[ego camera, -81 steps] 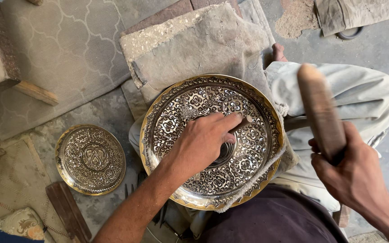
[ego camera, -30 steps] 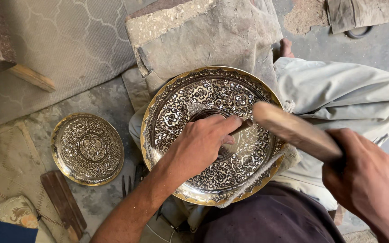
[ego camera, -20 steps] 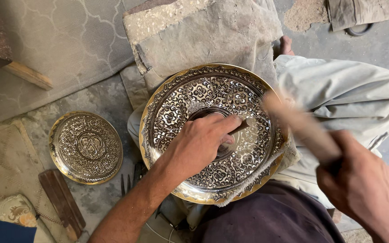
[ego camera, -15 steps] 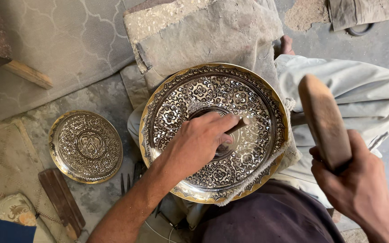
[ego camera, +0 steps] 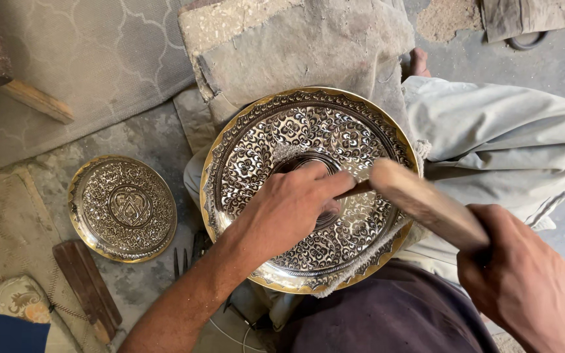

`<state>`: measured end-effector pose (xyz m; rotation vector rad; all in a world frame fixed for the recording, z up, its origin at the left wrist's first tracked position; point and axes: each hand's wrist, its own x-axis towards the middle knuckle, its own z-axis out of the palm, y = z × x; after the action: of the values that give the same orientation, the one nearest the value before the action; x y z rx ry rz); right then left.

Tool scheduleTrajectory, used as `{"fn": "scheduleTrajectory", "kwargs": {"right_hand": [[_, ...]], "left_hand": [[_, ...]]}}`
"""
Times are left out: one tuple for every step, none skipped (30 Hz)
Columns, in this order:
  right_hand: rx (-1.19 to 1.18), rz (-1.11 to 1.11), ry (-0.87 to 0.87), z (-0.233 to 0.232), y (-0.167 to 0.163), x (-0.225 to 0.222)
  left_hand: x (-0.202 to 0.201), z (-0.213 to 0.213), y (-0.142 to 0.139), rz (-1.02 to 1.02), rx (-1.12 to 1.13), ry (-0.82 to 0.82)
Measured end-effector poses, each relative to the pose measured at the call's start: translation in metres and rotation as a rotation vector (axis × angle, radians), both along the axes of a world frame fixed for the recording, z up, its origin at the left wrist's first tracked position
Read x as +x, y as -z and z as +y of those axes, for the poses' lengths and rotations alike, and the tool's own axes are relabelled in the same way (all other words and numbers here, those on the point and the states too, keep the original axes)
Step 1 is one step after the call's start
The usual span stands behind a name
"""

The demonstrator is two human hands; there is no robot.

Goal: The person sits on the floor with a large decorated brass tray resting on their lap. They hold a punch against the tray's central medallion and strike it with a wooden mallet, repeatedly repositioning the punch to work the raised design, with a second finished tray on the floor beside them.

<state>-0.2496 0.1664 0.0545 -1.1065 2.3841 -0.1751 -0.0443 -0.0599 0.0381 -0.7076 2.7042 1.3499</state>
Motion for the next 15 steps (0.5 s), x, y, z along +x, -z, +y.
{"fn": "scheduleTrajectory", "kwargs": {"right_hand": [[-0.075, -0.131, 0.141, 0.002, 0.001, 0.002], [-0.15, -0.263, 0.283, 0.004, 0.003, 0.004], [-0.069, -0.111, 0.141, 0.007, 0.003, 0.005], [0.006, 0.041, 0.0, 0.009, 0.004, 0.006], [0.078, 0.192, -0.143, 0.011, 0.006, 0.007], [0.04, 0.079, 0.019, 0.012, 0.007, 0.007], [0.006, -0.034, 0.185, 0.014, 0.008, 0.009], [-0.028, -0.148, 0.348, 0.016, 0.01, 0.01], [0.026, -0.035, 0.199, 0.018, 0.01, 0.01], [0.075, 0.077, 0.05, 0.019, 0.01, 0.01], [0.123, 0.188, -0.101, 0.02, 0.01, 0.011], [0.019, 0.032, 0.068, 0.021, 0.011, 0.013], [-0.086, -0.125, 0.238, 0.022, 0.011, 0.015], [-0.187, -0.286, 0.404, 0.022, 0.012, 0.018], [-0.101, -0.138, 0.265, 0.024, 0.011, 0.02]], "left_hand": [[-0.001, 0.0, -0.001, -0.012, -0.019, 0.023], [-0.001, 0.0, -0.001, -0.029, 0.021, 0.027], [-0.002, 0.0, -0.001, -0.046, 0.062, 0.031], [-0.003, 0.0, -0.001, -0.062, 0.098, 0.036], [-0.003, 0.0, -0.001, -0.057, 0.069, 0.039], [-0.002, 0.0, -0.002, -0.056, 0.044, 0.043], [-0.001, 0.0, -0.001, -0.054, 0.02, 0.05], [-0.001, 0.001, -0.001, -0.031, 0.037, 0.033], [0.0, 0.001, -0.001, -0.01, 0.055, 0.013], [0.0, 0.001, 0.0, 0.013, 0.068, -0.005], [0.0, 0.001, 0.001, -0.022, 0.05, 0.015], [0.001, 0.002, 0.002, -0.058, 0.036, 0.038], [0.0, 0.002, 0.002, -0.093, 0.022, 0.061], [0.001, 0.003, 0.003, -0.064, 0.042, 0.063], [0.002, 0.002, 0.003, -0.034, 0.063, 0.066]]}}
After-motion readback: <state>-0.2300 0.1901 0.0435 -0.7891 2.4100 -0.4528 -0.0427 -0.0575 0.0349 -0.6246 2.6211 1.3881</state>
